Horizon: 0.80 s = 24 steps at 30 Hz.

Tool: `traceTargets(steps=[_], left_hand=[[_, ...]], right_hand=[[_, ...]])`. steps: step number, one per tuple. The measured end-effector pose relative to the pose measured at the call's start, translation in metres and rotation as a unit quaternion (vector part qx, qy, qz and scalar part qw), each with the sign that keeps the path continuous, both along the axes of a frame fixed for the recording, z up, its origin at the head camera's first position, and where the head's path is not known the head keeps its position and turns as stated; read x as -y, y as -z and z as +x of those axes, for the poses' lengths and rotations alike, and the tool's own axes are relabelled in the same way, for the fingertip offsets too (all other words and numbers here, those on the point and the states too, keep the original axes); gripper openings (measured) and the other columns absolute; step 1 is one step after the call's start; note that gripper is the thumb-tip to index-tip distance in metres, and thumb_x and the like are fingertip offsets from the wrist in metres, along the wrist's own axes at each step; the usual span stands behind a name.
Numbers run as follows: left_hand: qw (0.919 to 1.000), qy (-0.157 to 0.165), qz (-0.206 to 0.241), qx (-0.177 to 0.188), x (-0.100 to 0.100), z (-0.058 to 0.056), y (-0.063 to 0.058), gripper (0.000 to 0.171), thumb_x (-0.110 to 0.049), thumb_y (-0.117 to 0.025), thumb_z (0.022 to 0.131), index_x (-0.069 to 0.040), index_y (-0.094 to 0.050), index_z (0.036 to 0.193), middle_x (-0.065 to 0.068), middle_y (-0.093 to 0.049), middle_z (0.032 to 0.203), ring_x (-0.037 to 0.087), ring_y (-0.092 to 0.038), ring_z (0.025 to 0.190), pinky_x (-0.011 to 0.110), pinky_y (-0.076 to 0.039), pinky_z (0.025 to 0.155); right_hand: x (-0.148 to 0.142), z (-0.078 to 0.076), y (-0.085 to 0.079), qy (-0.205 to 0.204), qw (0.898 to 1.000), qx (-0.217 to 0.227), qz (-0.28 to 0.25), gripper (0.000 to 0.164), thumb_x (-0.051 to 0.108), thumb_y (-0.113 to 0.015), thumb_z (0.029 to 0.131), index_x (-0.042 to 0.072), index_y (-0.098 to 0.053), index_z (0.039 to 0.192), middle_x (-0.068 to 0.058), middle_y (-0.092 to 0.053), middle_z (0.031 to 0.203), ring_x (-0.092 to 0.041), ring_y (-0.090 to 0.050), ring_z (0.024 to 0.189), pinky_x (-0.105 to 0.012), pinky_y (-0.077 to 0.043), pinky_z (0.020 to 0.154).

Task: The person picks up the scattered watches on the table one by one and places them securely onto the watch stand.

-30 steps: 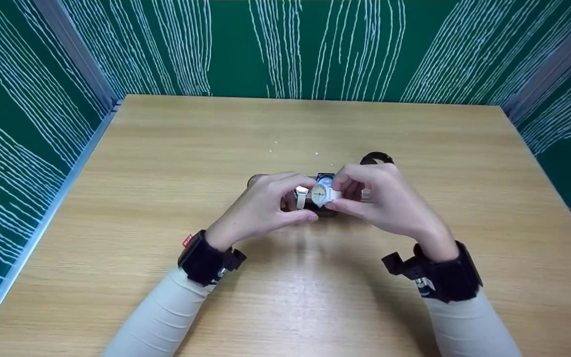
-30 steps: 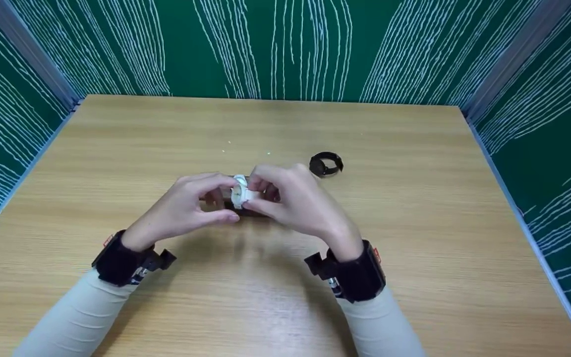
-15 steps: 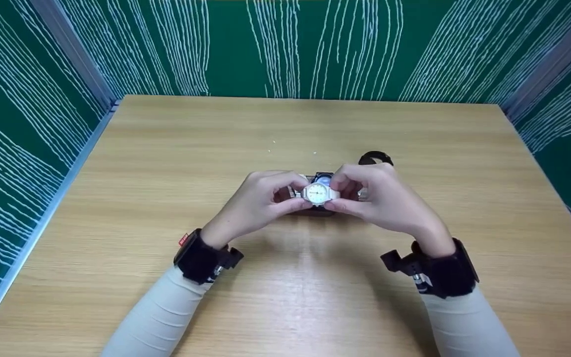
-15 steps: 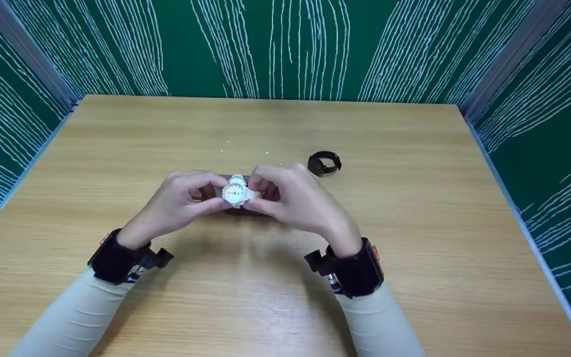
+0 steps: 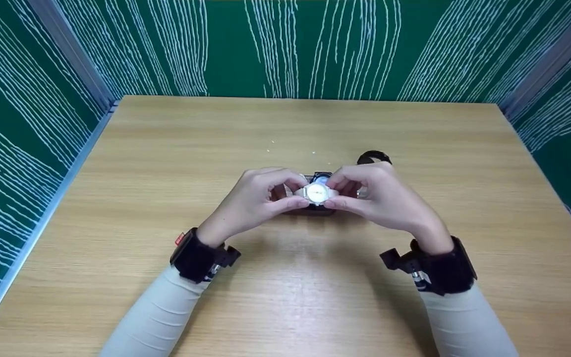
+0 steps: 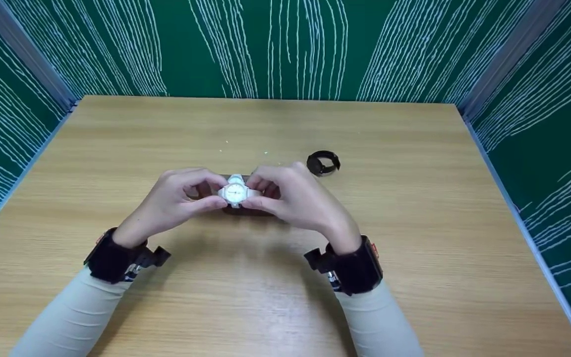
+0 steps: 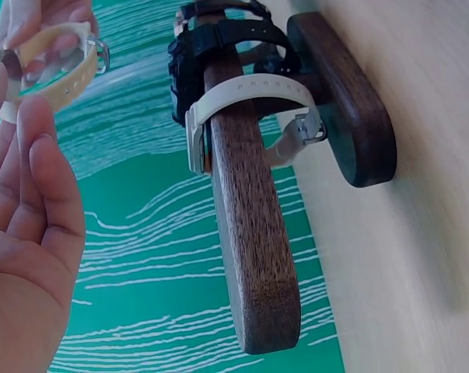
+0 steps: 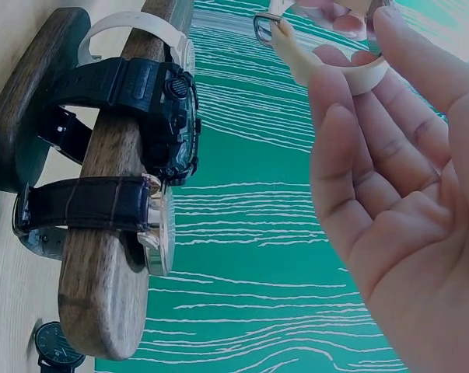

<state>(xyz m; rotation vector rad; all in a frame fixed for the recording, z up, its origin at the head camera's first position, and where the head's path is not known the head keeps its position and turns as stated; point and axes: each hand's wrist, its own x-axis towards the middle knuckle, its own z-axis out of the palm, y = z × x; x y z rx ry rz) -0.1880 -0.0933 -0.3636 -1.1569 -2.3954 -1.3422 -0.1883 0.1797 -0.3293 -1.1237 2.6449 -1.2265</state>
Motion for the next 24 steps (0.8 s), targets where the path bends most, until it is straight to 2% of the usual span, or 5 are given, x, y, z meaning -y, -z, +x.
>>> traceTargets(steps=[8, 11, 14, 20, 24], left_hand=[[0.9995, -0.019, -0.003, -0.025, -0.0003, 0.0002, 0.001, 0.024, -0.028, -0.08, 0.097, -0.01, -0.077, 0.113, -0.001, -0.073, 0.091, 0.007, -0.062, 0.068, 0.024, -0.053, 0.063], [0.9988, -0.026, -0.006, -0.041, -0.001, -0.0002, 0.0014, 0.022, -0.028, -0.079, 0.098, -0.01, -0.077, 0.112, -0.001, -0.072, 0.09, 0.007, -0.062, 0.068, 0.028, -0.055, 0.062], [0.9979, -0.033, -0.01, -0.056, -0.0013, -0.0003, 0.0013, 0.022, -0.027, -0.078, 0.099, -0.01, -0.078, 0.112, 0.0, -0.074, 0.091, 0.008, -0.064, 0.07, 0.033, -0.058, 0.063], [0.9966, -0.043, -0.017, -0.068, -0.0014, 0.001, -0.0002, 0.021, -0.025, -0.077, 0.1, -0.009, -0.079, 0.113, 0.0, -0.076, 0.095, 0.008, -0.068, 0.076, 0.025, -0.057, 0.065], [0.9965, -0.039, -0.017, -0.072, -0.0018, 0.0018, -0.0008, 0.019, -0.024, -0.076, 0.1, -0.008, -0.079, 0.11, 0.002, -0.078, 0.098, 0.009, -0.068, 0.077, 0.03, -0.059, 0.067]], right_hand=[[0.0009, -0.0008, 0.001, 0.014, 1.0, -0.02, 0.0, 0.015, 0.015, -0.088, 0.089, 0.011, -0.079, 0.101, 0.007, -0.077, 0.092, -0.008, -0.072, 0.08, -0.023, -0.059, 0.072], [0.0011, -0.0012, 0.0014, 0.018, 0.999, -0.03, 0.001, 0.015, 0.015, -0.088, 0.088, 0.011, -0.08, 0.1, 0.007, -0.077, 0.091, -0.008, -0.072, 0.078, -0.022, -0.058, 0.07], [0.0013, -0.0016, 0.0021, 0.023, 0.999, -0.031, 0.005, 0.014, 0.015, -0.088, 0.088, 0.011, -0.08, 0.099, 0.006, -0.078, 0.09, -0.007, -0.072, 0.077, -0.022, -0.058, 0.069], [0.0021, -0.0021, 0.0033, 0.026, 0.999, -0.025, 0.006, 0.013, 0.015, -0.088, 0.089, 0.01, -0.08, 0.098, 0.005, -0.078, 0.09, -0.007, -0.072, 0.076, -0.021, -0.059, 0.069], [0.0026, -0.002, 0.004, 0.028, 0.999, -0.02, 0.006, 0.013, 0.015, -0.088, 0.089, 0.01, -0.08, 0.098, 0.005, -0.078, 0.09, -0.008, -0.072, 0.076, -0.021, -0.058, 0.069]])
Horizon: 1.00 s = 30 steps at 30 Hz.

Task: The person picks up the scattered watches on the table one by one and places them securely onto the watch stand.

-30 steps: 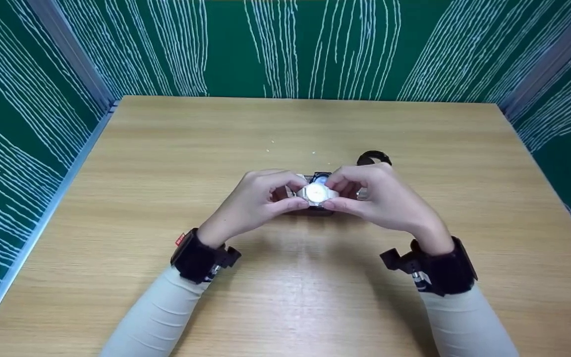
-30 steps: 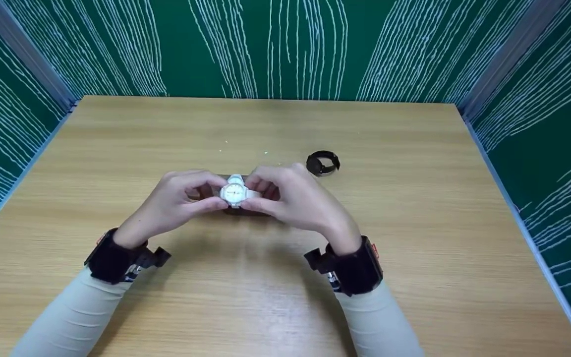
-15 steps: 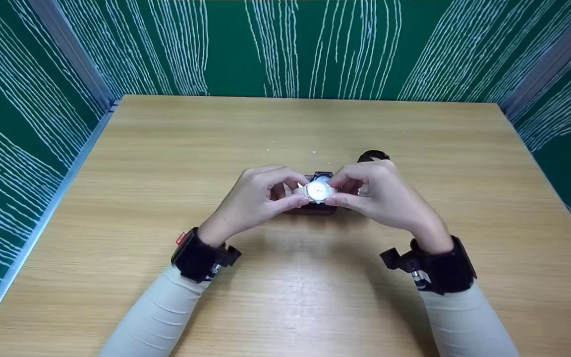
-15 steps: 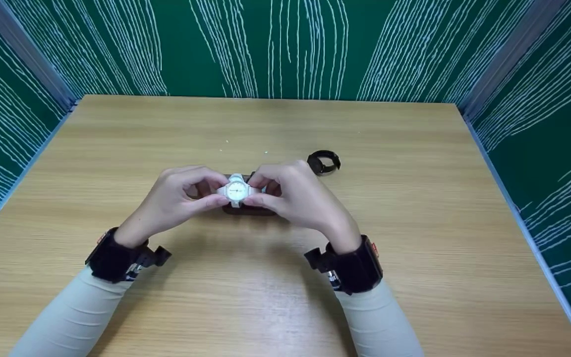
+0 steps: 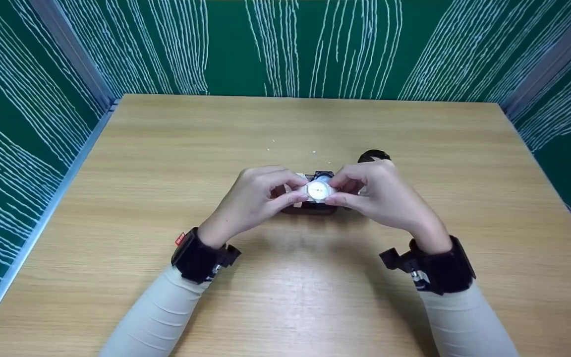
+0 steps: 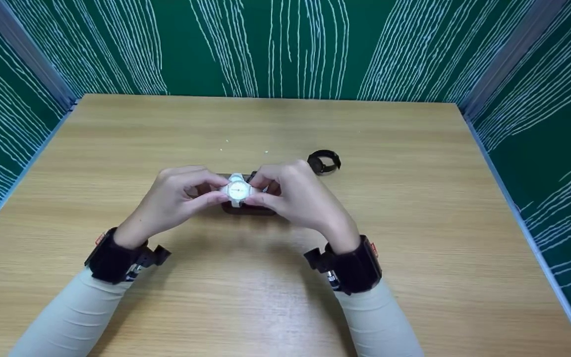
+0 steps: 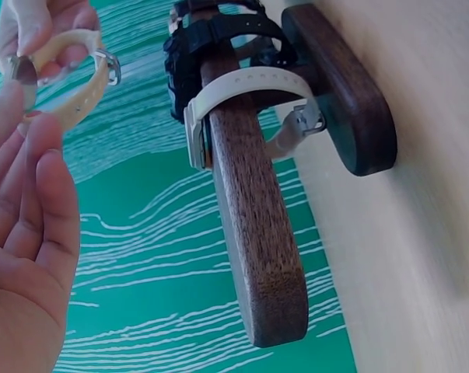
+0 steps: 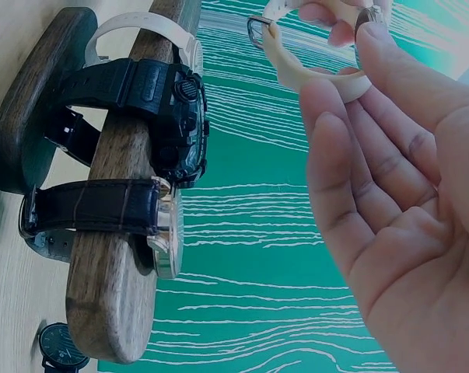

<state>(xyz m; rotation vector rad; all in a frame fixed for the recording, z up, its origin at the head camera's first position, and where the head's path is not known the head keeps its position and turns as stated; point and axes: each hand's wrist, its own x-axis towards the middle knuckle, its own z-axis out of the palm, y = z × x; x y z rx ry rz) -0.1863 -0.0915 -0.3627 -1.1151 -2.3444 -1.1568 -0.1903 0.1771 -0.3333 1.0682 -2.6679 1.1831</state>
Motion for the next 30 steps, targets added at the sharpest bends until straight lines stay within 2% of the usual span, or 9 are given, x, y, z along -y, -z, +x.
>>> traceTargets(steps=[15, 30], left_hand=[[0.9997, 0.024, -0.01, 0.005, 0.0007, 0.0009, 0.0002, 0.018, -0.024, -0.075, 0.101, -0.007, -0.076, 0.104, 0.002, -0.079, 0.099, 0.009, -0.072, 0.083, 0.025, -0.06, 0.074], [0.9989, 0.033, -0.027, 0.019, 0.0011, 0.0003, -0.0014, 0.016, -0.022, -0.074, 0.102, -0.006, -0.076, 0.105, 0.002, -0.079, 0.098, 0.009, -0.073, 0.085, 0.022, -0.06, 0.077]], right_hand=[[0.0013, -0.0001, 0.0001, -0.017, 0.999, 0.027, -0.009, 0.016, 0.018, -0.088, 0.089, 0.013, -0.082, 0.103, 0.008, -0.078, 0.094, -0.008, -0.073, 0.079, -0.024, -0.06, 0.072], [0.0009, -0.0011, 0.0026, -0.017, 1.0, 0.02, 0.01, 0.016, 0.015, -0.087, 0.09, 0.011, -0.081, 0.105, 0.007, -0.078, 0.093, -0.007, -0.073, 0.081, -0.023, -0.059, 0.074]])
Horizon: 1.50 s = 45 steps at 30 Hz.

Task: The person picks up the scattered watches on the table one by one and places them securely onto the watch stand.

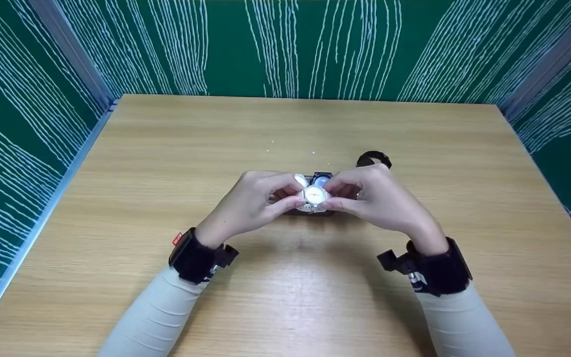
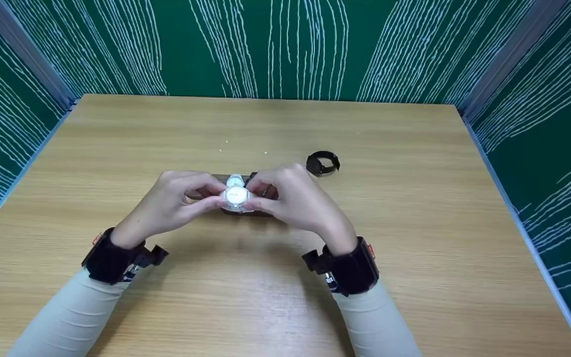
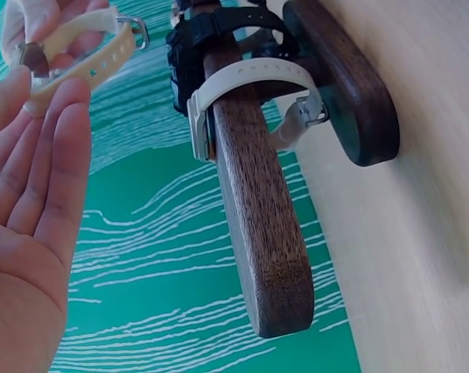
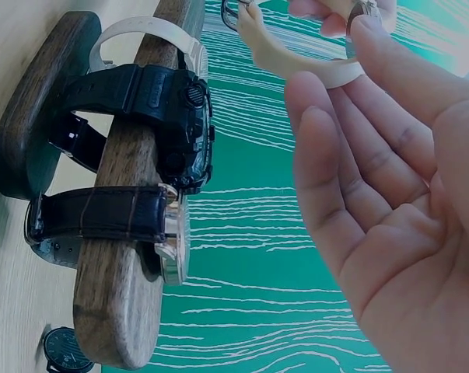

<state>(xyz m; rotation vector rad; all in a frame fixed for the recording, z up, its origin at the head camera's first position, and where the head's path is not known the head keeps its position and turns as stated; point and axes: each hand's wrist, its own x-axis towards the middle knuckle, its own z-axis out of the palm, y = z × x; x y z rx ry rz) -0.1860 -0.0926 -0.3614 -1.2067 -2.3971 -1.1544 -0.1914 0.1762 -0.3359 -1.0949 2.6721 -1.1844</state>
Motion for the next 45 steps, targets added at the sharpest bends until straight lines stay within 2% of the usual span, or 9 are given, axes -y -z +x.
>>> traceTargets(steps=[6, 13, 18, 22, 30, 34, 38, 45], left_hand=[[1.0, 0.001, 0.0, 0.002, 0.001, 0.0, -0.001, 0.015, -0.021, -0.074, 0.102, -0.006, -0.076, 0.104, 0.003, -0.079, 0.099, 0.009, -0.073, 0.086, 0.022, -0.06, 0.077], [1.0, 0.006, 0.007, -0.004, 0.002, 0.0, -0.001, 0.016, -0.022, -0.074, 0.102, -0.006, -0.075, 0.102, 0.002, -0.078, 0.096, 0.01, -0.073, 0.085, 0.031, -0.062, 0.075], [0.9999, 0.0, 0.013, -0.003, 0.005, 0.0, -0.002, 0.015, -0.021, -0.074, 0.102, -0.005, -0.075, 0.1, 0.003, -0.078, 0.097, 0.01, -0.073, 0.084, 0.028, -0.062, 0.074], [0.9998, -0.016, 0.014, -0.001, 0.01, 0.0, -0.005, 0.016, -0.021, -0.075, 0.101, -0.004, -0.075, 0.101, 0.005, -0.079, 0.096, 0.011, -0.074, 0.084, 0.023, -0.061, 0.075], [0.9968, -0.078, 0.013, -0.005, 0.031, -0.006, -0.017, 0.019, -0.023, -0.074, 0.101, -0.004, -0.075, 0.104, 0.007, -0.079, 0.097, 0.015, -0.074, 0.084, 0.022, -0.06, 0.074], [0.992, -0.124, 0.015, -0.022, 0.044, -0.011, -0.022, 0.02, -0.024, -0.073, 0.102, -0.004, -0.075, 0.103, 0.007, -0.079, 0.097, 0.016, -0.075, 0.084, 0.025, -0.061, 0.076], [0.9858, -0.165, 0.016, -0.027, 0.054, -0.014, -0.025, 0.021, -0.024, -0.074, 0.101, -0.004, -0.075, 0.103, 0.007, -0.079, 0.095, 0.017, -0.074, 0.082, 0.028, -0.062, 0.075], [0.9756, -0.219, 0.007, -0.014, 0.064, -0.02, -0.022, 0.017, -0.021, -0.076, 0.1, -0.004, -0.075, 0.101, 0.006, -0.08, 0.095, 0.017, -0.074, 0.079, 0.032, -0.062, 0.074]], right_hand=[[0.001, -0.001, 0.002, -0.009, 1.0, 0.002, -0.001, 0.017, 0.016, -0.086, 0.091, 0.011, -0.081, 0.106, 0.008, -0.078, 0.093, -0.007, -0.073, 0.081, -0.023, -0.059, 0.074], [0.002, -0.002, 0.002, -0.015, 1.0, 0.008, 0.007, 0.022, 0.02, -0.086, 0.091, 0.013, -0.081, 0.112, 0.01, -0.078, 0.094, -0.005, -0.073, 0.083, -0.025, -0.059, 0.074], [0.0, -0.003, 0.002, -0.016, 1.0, 0.014, 0.009, 0.031, 0.019, -0.086, 0.092, 0.01, -0.079, 0.121, 0.006, -0.079, 0.099, -0.007, -0.074, 0.084, -0.025, -0.059, 0.074], [-0.006, -0.006, 0.001, -0.002, 1.0, 0.022, 0.012, 0.034, 0.02, -0.083, 0.095, 0.009, -0.077, 0.126, 0.002, -0.08, 0.105, -0.009, -0.074, 0.086, -0.027, -0.061, 0.076], [-0.028, -0.013, -0.001, 0.063, 0.997, 0.026, 0.027, 0.025, 0.019, -0.079, 0.098, 0.009, -0.079, 0.121, 0.002, -0.079, 0.102, -0.012, -0.073, 0.083, -0.023, -0.059, 0.075], [-0.038, -0.018, 0.0, 0.1, 0.994, 0.029, 0.038, 0.021, 0.02, -0.077, 0.1, 0.01, -0.079, 0.118, 0.0, -0.079, 0.1, -0.016, -0.072, 0.085, -0.021, -0.057, 0.075], [-0.048, -0.021, 0.0, 0.136, 0.989, 0.033, 0.057, 0.022, 0.026, -0.074, 0.103, 0.011, -0.08, 0.118, -0.001, -0.08, 0.106, -0.017, -0.072, 0.091, -0.02, -0.055, 0.077], [-0.06, -0.026, 0.004, 0.166, 0.98, 0.06, 0.097, 0.026, 0.03, -0.07, 0.105, 0.012, -0.078, 0.122, -0.006, -0.078, 0.112, -0.025, -0.07, 0.1, -0.04, -0.053, 0.085]])
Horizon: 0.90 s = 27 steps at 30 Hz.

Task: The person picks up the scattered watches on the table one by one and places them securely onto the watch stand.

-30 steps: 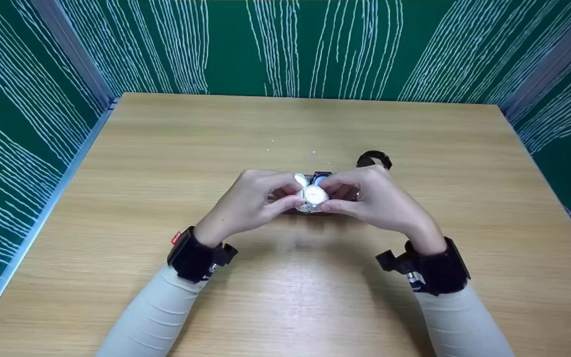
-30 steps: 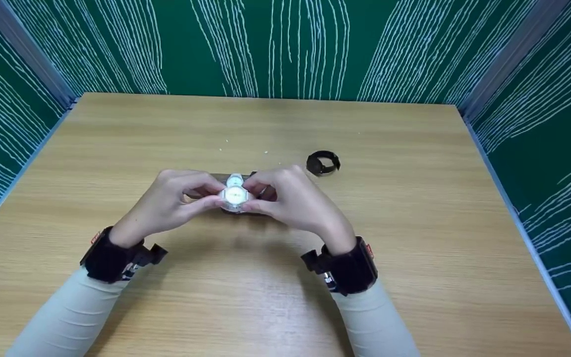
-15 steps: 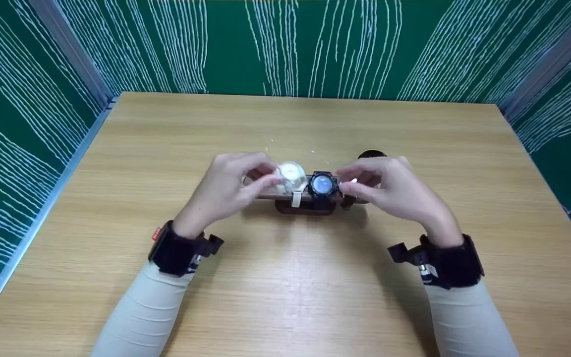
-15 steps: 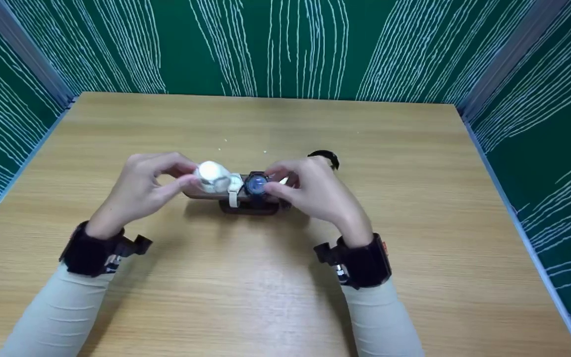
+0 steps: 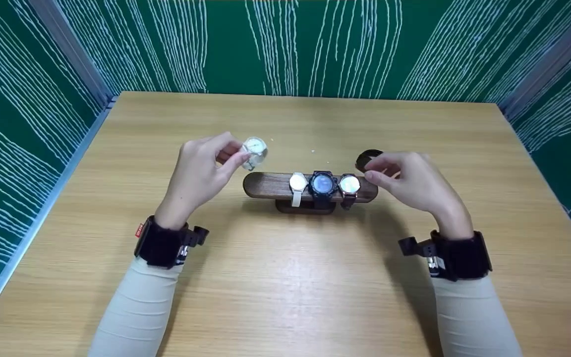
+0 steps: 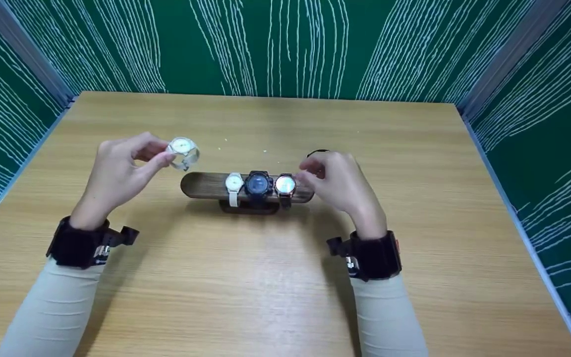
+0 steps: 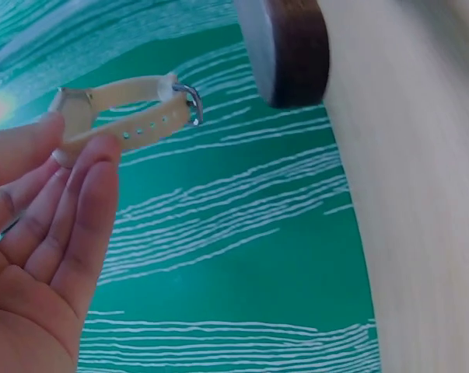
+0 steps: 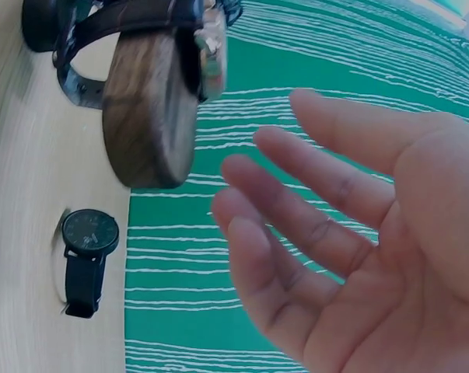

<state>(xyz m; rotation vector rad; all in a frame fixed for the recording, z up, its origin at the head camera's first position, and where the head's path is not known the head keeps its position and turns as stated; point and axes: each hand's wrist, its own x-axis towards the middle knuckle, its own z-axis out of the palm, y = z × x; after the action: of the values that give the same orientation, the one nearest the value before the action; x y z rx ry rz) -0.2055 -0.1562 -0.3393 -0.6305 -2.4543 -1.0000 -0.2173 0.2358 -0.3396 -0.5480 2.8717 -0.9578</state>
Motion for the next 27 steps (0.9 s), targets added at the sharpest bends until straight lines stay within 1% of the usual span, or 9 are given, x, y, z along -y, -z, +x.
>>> traceTargets(steps=[4, 11, 18, 23, 27], left_hand=[[0.9996, -0.022, -0.017, 0.006, 0.003, -0.004, 0.005, 0.016, -0.02, -0.077, 0.1, -0.004, -0.075, 0.099, 0.007, -0.08, 0.094, 0.018, -0.074, 0.079, 0.034, -0.061, 0.074], [0.9981, -0.039, -0.047, 0.012, 0.006, -0.01, 0.012, 0.015, -0.019, -0.077, 0.1, -0.004, -0.074, 0.098, 0.007, -0.079, 0.092, 0.021, -0.071, 0.079, 0.036, -0.059, 0.074], [0.9958, -0.032, -0.078, 0.037, 0.006, -0.01, 0.015, 0.014, -0.019, -0.077, 0.1, -0.005, -0.073, 0.098, 0.008, -0.078, 0.091, 0.023, -0.072, 0.081, 0.037, -0.059, 0.077], [0.9932, -0.027, -0.095, 0.061, 0.005, -0.011, 0.016, 0.014, -0.018, -0.078, 0.099, -0.005, -0.073, 0.097, 0.008, -0.078, 0.091, 0.023, -0.072, 0.081, 0.037, -0.06, 0.078], [0.991, -0.025, -0.104, 0.08, 0.004, -0.011, 0.018, 0.014, -0.018, -0.078, 0.098, -0.005, -0.074, 0.097, 0.008, -0.078, 0.091, 0.022, -0.072, 0.08, 0.035, -0.06, 0.077]], right_hand=[[-0.002, -0.002, 0.003, 0.002, 1.0, 0.019, 0.011, 0.031, 0.032, -0.07, 0.105, 0.011, -0.076, 0.126, -0.009, -0.077, 0.114, -0.029, -0.07, 0.101, -0.043, -0.053, 0.083], [-0.003, -0.005, 0.006, -0.003, 0.998, 0.061, 0.031, 0.037, 0.038, -0.071, 0.103, 0.011, -0.074, 0.128, -0.011, -0.076, 0.117, -0.028, -0.07, 0.099, -0.043, -0.053, 0.084], [-0.004, -0.006, 0.01, -0.018, 0.995, 0.089, 0.039, 0.031, 0.028, -0.067, 0.106, 0.011, -0.071, 0.131, -0.013, -0.075, 0.117, -0.031, -0.071, 0.1, -0.044, -0.054, 0.085], [-0.005, -0.007, 0.012, -0.027, 0.993, 0.106, 0.045, 0.036, 0.024, -0.065, 0.107, 0.007, -0.066, 0.138, -0.015, -0.075, 0.113, -0.03, -0.073, 0.098, -0.043, -0.055, 0.084], [-0.005, -0.007, 0.013, -0.032, 0.992, 0.113, 0.047, 0.038, 0.023, -0.064, 0.107, 0.005, -0.064, 0.141, -0.015, -0.076, 0.111, -0.03, -0.074, 0.096, -0.046, -0.056, 0.085]])
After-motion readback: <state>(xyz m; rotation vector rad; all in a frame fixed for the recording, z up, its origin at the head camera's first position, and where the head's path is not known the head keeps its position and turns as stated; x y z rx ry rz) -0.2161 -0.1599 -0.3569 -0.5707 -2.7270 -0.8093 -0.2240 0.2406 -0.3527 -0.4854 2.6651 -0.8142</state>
